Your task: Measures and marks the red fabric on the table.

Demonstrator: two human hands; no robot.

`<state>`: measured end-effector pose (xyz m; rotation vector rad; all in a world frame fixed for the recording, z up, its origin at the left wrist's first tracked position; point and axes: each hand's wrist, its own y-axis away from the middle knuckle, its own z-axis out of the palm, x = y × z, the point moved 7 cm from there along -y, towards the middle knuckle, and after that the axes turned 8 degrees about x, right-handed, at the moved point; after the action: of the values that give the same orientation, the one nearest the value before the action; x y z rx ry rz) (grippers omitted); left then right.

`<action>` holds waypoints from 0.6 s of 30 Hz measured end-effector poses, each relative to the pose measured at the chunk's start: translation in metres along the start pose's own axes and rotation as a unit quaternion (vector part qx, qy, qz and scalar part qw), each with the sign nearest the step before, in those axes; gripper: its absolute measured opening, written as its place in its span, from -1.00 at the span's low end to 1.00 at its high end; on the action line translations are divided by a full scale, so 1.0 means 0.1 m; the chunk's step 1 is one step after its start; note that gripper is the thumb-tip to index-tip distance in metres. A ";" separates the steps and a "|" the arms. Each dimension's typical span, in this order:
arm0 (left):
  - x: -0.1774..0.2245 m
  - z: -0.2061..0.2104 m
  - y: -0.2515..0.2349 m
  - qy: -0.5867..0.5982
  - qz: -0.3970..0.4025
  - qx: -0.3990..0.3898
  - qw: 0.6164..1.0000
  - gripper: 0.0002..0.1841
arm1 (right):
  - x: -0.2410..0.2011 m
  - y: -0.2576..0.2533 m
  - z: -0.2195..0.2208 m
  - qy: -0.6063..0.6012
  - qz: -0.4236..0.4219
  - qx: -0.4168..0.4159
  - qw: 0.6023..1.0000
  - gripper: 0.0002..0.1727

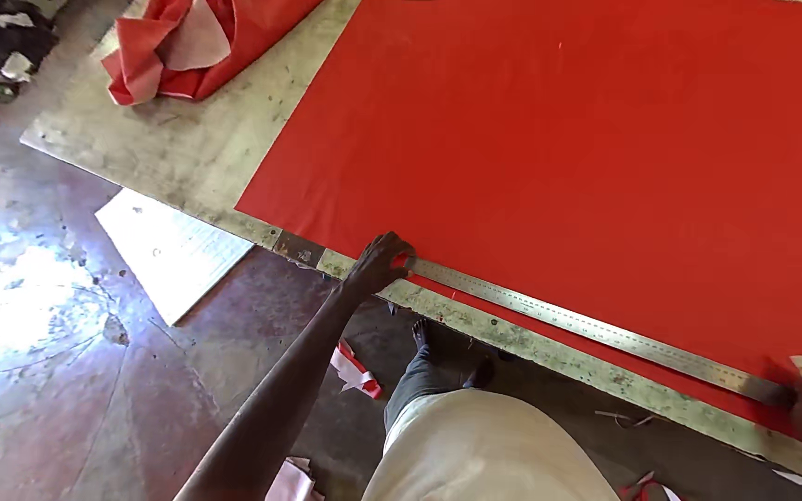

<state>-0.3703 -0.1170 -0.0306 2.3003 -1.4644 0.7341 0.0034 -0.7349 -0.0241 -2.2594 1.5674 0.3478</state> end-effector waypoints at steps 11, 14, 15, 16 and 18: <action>-0.06 0.03 -0.19 -0.005 0.004 -0.116 0.993 -0.55 | -0.33 0.05 0.26 -0.014 0.019 0.000 1.000 -0.34; -0.05 0.02 -0.21 -0.004 0.019 -0.124 0.992 -0.56 | -0.37 0.04 0.22 -0.020 0.027 -0.012 0.999 -0.34; -0.05 0.02 -0.21 -0.006 0.024 -0.126 0.992 -0.56 | -0.35 0.04 0.20 -0.025 0.027 -0.011 0.999 -0.33; -0.04 0.02 -0.21 -0.006 0.032 -0.126 0.991 -0.56 | -0.32 0.03 0.19 -0.026 0.025 -0.013 0.999 -0.33; -0.01 0.02 -0.19 -0.010 0.045 -0.130 0.991 -0.58 | -0.22 0.03 0.17 -0.018 0.028 -0.014 0.999 -0.32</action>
<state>-0.3527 -0.1092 -0.0327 2.0644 -1.5793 0.5096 -0.0067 -0.7099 -0.0309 -2.2212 1.6207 0.4258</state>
